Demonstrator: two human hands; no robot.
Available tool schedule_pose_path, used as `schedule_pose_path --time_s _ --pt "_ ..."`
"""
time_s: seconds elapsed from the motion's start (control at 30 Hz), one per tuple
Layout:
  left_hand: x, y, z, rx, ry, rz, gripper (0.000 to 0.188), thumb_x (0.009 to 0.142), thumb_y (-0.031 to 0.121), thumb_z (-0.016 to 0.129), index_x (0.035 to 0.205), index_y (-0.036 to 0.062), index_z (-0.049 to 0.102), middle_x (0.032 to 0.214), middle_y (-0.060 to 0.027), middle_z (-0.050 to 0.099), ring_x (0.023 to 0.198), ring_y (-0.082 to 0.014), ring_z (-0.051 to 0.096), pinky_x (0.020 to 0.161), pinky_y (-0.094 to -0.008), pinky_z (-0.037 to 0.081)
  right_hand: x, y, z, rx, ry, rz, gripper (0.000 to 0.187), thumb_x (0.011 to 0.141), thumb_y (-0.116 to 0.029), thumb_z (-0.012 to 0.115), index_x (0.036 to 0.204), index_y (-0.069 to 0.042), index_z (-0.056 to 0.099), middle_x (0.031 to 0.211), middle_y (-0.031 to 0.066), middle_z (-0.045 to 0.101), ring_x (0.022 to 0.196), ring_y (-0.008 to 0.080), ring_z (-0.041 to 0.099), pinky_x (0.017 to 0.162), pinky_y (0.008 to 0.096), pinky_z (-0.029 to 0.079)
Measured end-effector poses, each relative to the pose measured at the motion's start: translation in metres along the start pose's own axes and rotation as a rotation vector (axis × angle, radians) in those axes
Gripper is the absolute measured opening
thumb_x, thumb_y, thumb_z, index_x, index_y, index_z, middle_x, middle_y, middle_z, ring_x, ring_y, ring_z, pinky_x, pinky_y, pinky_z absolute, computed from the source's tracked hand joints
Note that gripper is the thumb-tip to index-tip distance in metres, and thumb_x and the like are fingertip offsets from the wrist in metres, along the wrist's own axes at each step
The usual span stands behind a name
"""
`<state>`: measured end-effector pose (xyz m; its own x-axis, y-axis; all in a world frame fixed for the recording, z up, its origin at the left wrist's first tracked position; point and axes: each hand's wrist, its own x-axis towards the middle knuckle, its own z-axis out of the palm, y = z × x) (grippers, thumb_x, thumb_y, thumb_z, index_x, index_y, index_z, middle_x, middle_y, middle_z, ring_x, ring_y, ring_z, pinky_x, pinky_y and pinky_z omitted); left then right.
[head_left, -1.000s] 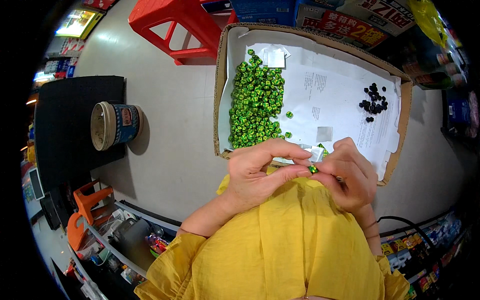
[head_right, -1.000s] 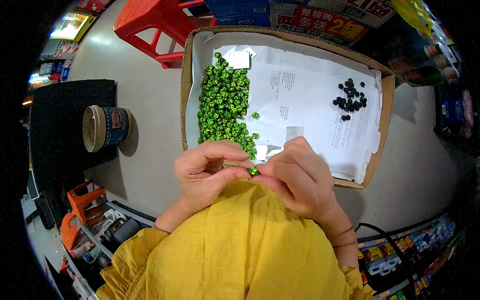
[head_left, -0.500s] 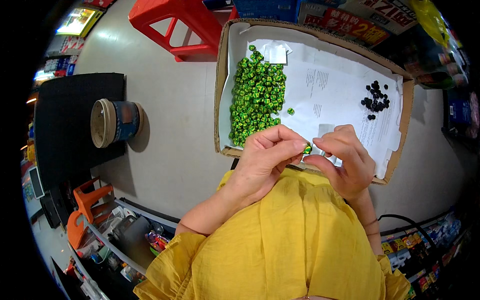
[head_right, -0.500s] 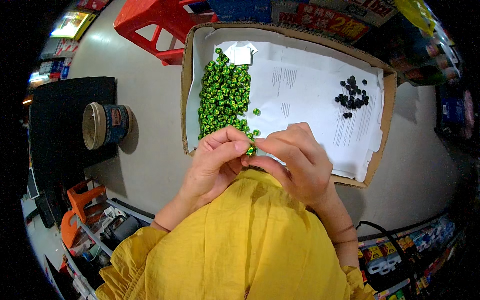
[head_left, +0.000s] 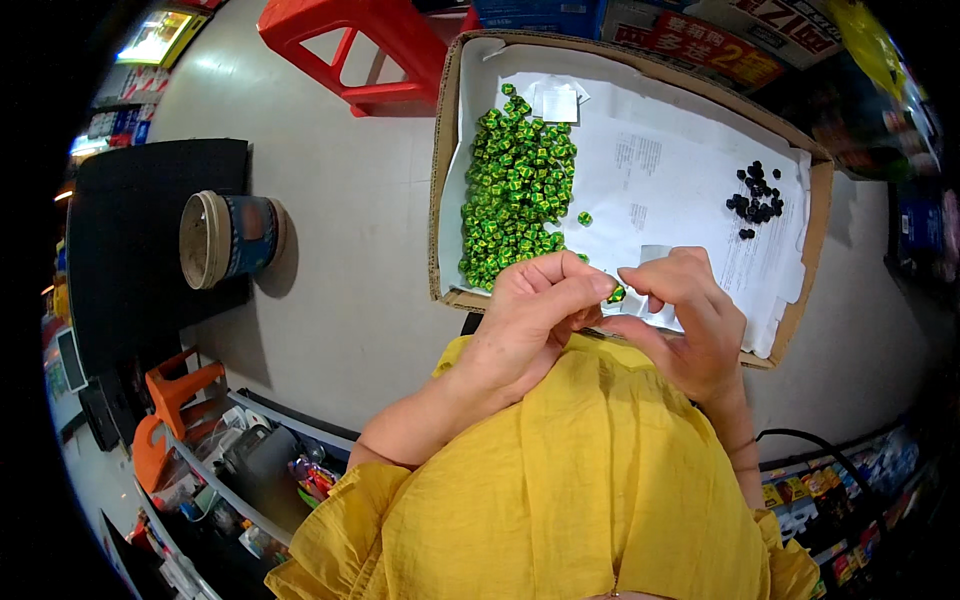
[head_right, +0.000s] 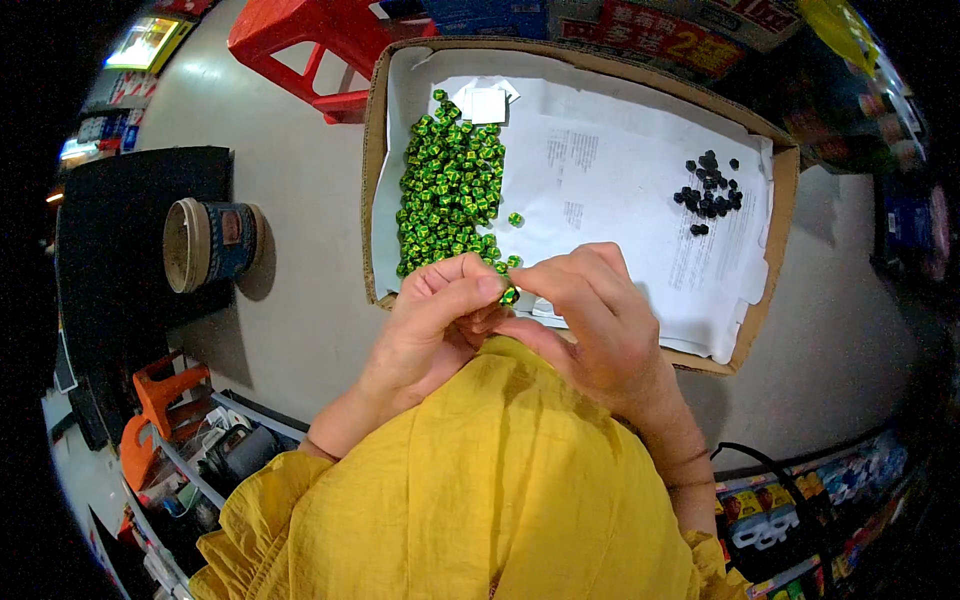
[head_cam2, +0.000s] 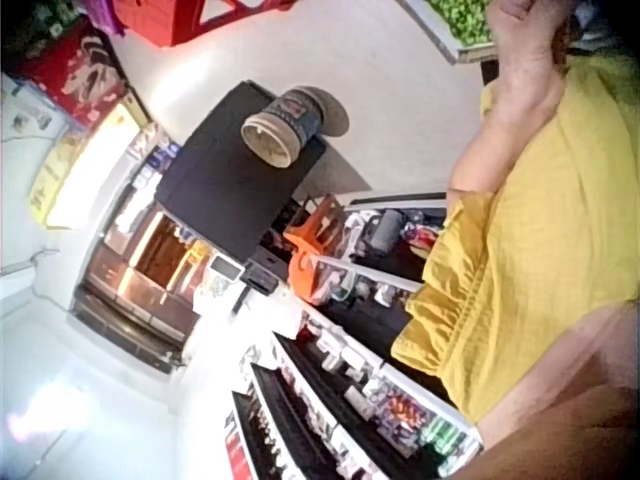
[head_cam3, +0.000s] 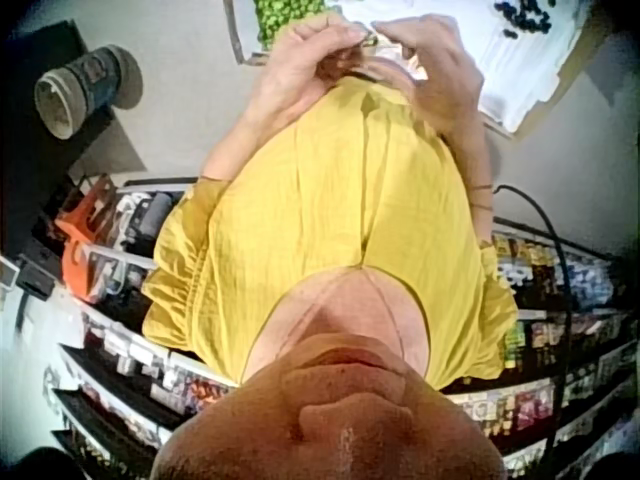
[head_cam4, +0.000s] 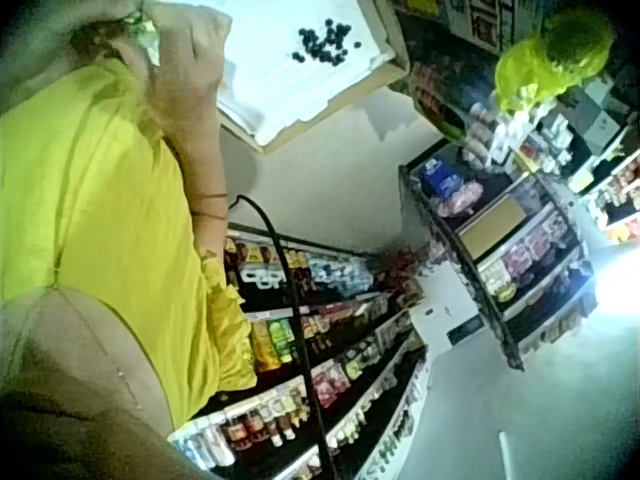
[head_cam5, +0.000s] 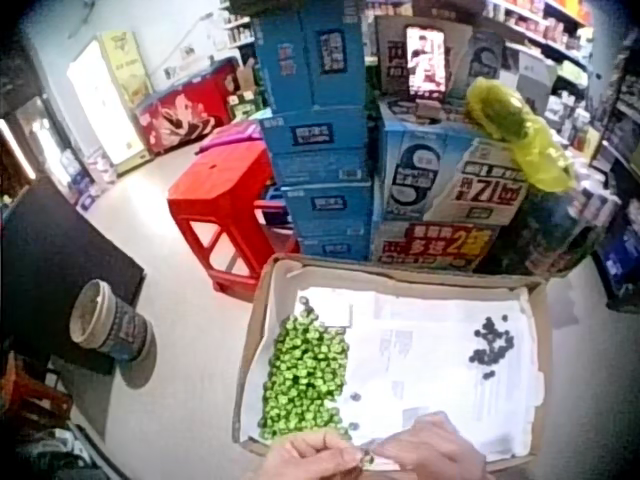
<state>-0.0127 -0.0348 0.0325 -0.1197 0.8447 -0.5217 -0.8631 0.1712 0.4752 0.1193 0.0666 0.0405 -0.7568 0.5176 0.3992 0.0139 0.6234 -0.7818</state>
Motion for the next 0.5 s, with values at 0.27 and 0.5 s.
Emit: schedule_pose_path --time_s 0.27,0.5 --pt "-0.0023 -0.0018 0.004 0.039 0.031 0.026 0.005 0.081 0.005 0.063 0.078 0.0024 0.06 0.071 -0.0009 0.058 0.061 -0.0051 0.046 0.056 -0.0196 0.037 -0.005 0.0021 0.002 -0.107 0.064 -0.13 0.023 0.063 0.0 0.073 0.083 -0.003 0.06 0.067 0.0022 0.052 0.056 0.0178 0.048 0.061 0.0317 0.038" --pt "-0.0037 0.0014 0.0052 0.181 -0.005 0.162 0.005 0.081 0.006 0.064 0.079 0.0032 0.06 0.074 -0.0003 0.06 0.063 -0.0029 0.046 0.059 -0.0183 0.036 -0.0047 -0.0014 -0.001 -0.1 -0.008 -0.114 0.024 0.063 0.003 0.072 0.083 -0.003 0.06 0.068 0.0041 0.053 0.056 0.0183 0.047 0.061 0.0313 0.038"
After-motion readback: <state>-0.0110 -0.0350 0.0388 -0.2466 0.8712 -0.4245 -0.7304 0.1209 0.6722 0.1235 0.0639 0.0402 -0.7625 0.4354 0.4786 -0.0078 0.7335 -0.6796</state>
